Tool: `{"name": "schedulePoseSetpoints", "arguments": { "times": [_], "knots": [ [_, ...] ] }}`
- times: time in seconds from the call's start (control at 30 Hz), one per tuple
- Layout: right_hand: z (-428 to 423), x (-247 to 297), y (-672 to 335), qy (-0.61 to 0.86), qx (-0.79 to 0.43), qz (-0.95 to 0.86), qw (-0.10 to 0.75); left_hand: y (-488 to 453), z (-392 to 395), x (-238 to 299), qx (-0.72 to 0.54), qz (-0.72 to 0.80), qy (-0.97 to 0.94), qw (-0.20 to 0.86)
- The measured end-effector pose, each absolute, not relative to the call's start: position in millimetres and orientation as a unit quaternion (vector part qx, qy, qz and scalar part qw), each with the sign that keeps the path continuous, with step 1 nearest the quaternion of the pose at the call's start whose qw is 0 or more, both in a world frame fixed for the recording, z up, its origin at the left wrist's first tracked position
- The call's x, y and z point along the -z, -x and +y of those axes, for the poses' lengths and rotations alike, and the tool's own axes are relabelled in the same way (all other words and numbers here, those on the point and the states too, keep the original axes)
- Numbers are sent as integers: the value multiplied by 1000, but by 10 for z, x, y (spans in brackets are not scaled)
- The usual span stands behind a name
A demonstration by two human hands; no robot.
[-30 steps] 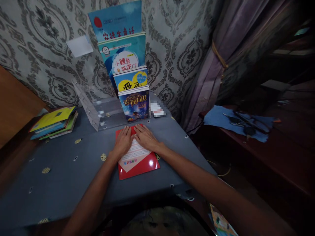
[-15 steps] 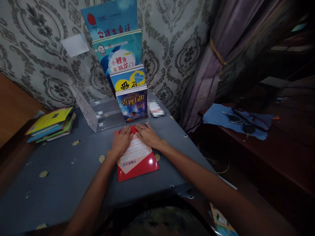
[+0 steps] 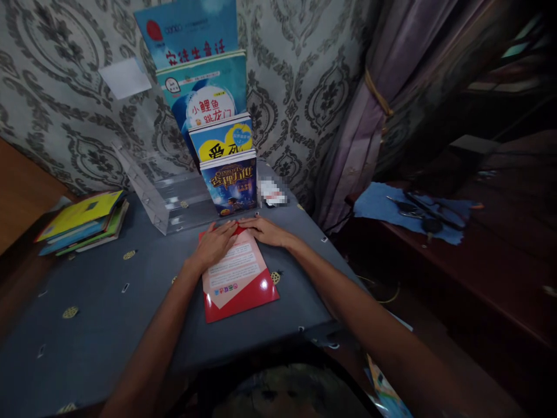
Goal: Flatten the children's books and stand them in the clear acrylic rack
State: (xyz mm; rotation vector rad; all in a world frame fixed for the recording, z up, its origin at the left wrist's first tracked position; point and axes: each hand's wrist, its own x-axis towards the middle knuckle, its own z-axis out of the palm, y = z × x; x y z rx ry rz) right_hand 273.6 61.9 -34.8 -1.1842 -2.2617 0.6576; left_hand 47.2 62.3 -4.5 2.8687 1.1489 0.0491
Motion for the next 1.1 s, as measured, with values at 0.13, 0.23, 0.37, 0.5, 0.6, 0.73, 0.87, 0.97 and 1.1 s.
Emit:
{"name": "schedulePoseSetpoints", "arguments": {
  "times": [0.13, 0.23, 0.37, 0.5, 0.6, 0.73, 0.87, 0.97, 1.1],
  "knots": [
    [666, 360, -2813, 402, -284, -826, 274, -429, 711, 83, -32, 353, -933, 57],
    [657, 364, -2857, 394, -287, -831, 268, -390, 732, 100, -45, 350, -932, 85],
    [597, 376, -2907, 378, -271, -849, 250, -376, 720, 103, -50, 350, -930, 102],
    [502, 386, -2939, 384, -225, -867, 223, -387, 705, 106, -49, 350, -930, 99],
    [458, 375, -2939, 389, -196, -873, 217, -397, 696, 97, -46, 351, -930, 95],
    [441, 336, -2931, 380, -189, -874, 235, -404, 686, 79, -40, 355, -929, 98],
    [433, 328, -2939, 387, -181, -869, 250, -402, 684, 96, -46, 357, -927, 99],
    [444, 347, -2948, 401, -153, -869, 247, -401, 678, 101, -52, 359, -927, 98],
    [476, 353, -2934, 430, -117, -866, 226, -400, 667, 72, -44, 359, -927, 95]
  ]
}}
